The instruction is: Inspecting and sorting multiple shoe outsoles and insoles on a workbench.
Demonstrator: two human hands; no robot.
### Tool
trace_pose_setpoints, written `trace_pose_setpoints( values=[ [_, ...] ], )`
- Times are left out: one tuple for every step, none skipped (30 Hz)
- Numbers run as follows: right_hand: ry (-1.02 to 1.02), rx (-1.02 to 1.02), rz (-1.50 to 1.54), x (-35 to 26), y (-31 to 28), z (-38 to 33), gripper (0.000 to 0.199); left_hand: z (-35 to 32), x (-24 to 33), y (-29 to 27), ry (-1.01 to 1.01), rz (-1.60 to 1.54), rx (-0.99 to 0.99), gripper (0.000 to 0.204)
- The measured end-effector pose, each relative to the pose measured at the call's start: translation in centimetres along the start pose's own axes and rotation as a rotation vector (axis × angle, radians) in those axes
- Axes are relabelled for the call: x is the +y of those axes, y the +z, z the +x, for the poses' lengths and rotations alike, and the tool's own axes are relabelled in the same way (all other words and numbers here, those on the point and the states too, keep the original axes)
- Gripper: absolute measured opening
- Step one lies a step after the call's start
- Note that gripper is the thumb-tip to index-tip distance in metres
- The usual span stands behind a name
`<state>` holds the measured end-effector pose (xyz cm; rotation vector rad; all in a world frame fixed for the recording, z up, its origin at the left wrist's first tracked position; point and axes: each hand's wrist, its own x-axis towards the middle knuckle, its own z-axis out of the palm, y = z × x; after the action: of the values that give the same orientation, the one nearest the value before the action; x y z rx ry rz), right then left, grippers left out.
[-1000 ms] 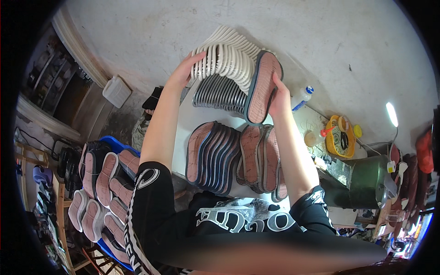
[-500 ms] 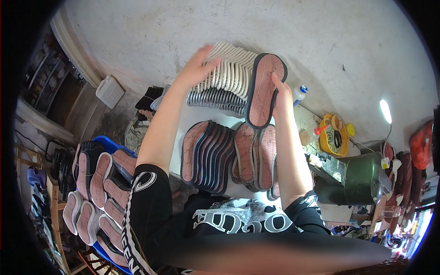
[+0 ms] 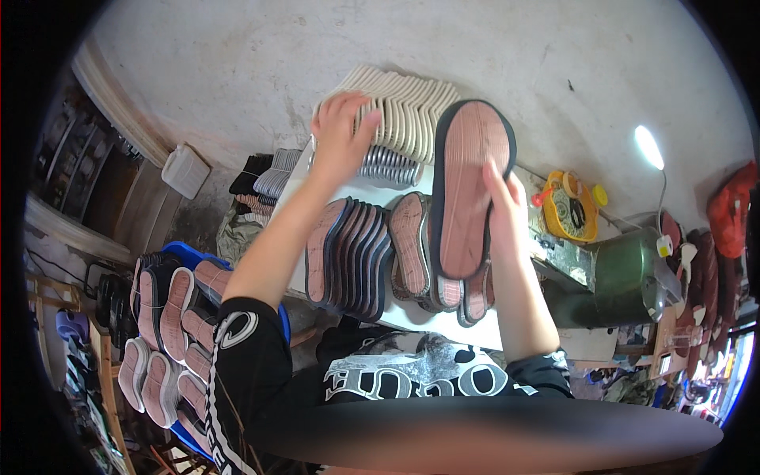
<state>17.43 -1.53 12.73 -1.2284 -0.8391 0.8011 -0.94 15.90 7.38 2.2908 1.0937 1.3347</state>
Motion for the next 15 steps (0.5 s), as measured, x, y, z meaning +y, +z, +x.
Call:
trace_pose_setpoints(
  values=[
    [0.015,-0.026,0.041,0.2,-0.9,-2.1,0.032,-2.3,2.2,0.3,0.039,-0.277,0.069,0.044],
    [0.072,-0.097,0.045,0.4,-2.0,-4.1,0.034,-5.1,4.3,1.4,0.025,-0.562,-0.004,0.047],
    [0.077,-0.138,0.042,0.8,-2.9,-5.8,0.033,-7.8,7.4,1.9,-0.138,-1.087,-0.214,0.058],
    [0.094,-0.188,0.017,1.2,-3.7,-7.3,0.032,-10.4,8.7,2.6,-0.379,-1.345,-0.388,0.064],
    [0.091,-0.244,-0.041,2.1,-4.7,-8.3,0.033,-11.4,11.8,2.5,-0.469,-1.334,-0.368,0.062],
    [0.091,-0.306,-0.095,2.6,-5.6,-9.4,0.034,-11.2,13.7,1.7,-0.42,-1.247,-0.454,0.057],
    [0.064,-0.296,-0.023,2.6,-5.9,-10.5,0.039,-11.4,14.0,2.3,-0.536,-1.288,-0.495,0.054],
    [0.073,-0.276,-0.014,2.7,-6.9,-10.8,0.039,-11.5,14.5,2.7,-0.653,-1.326,-0.537,0.051],
    [0.227,-0.37,0.339,2.8,-8.2,-10.9,0.042,-11.4,15.0,2.9,-0.665,-1.32,-0.561,0.051],
    [0.372,-0.456,0.701,2.9,-9.1,-10.9,0.046,-11.2,15.5,2.7,-0.782,-1.488,-0.546,0.051],
    [0.287,-0.481,0.686,2.7,-9.5,-10.9,0.053,-11.0,16.3,2.9,-0.903,-1.648,-0.53,0.05],
    [0.287,-0.47,0.626,4.1,-10.5,-10.8,0.049,-11.1,16.7,3.3,-0.92,-1.635,-0.555,0.05],
    [0.265,-0.449,0.608,5.2,-11.0,-11.0,0.047,-11.3,17.1,3.8,-0.885,-1.615,-0.595,0.05],
    [0.245,-0.427,0.591,5.9,-10.7,-10.8,0.045,-11.4,17.5,4.4,-0.851,-1.594,-0.637,0.05],
    [0.175,-0.346,0.659,5.8,-10.0,-10.7,0.042,-11.1,18.7,4.1,-0.828,-1.607,-0.704,0.05]
  ],
)
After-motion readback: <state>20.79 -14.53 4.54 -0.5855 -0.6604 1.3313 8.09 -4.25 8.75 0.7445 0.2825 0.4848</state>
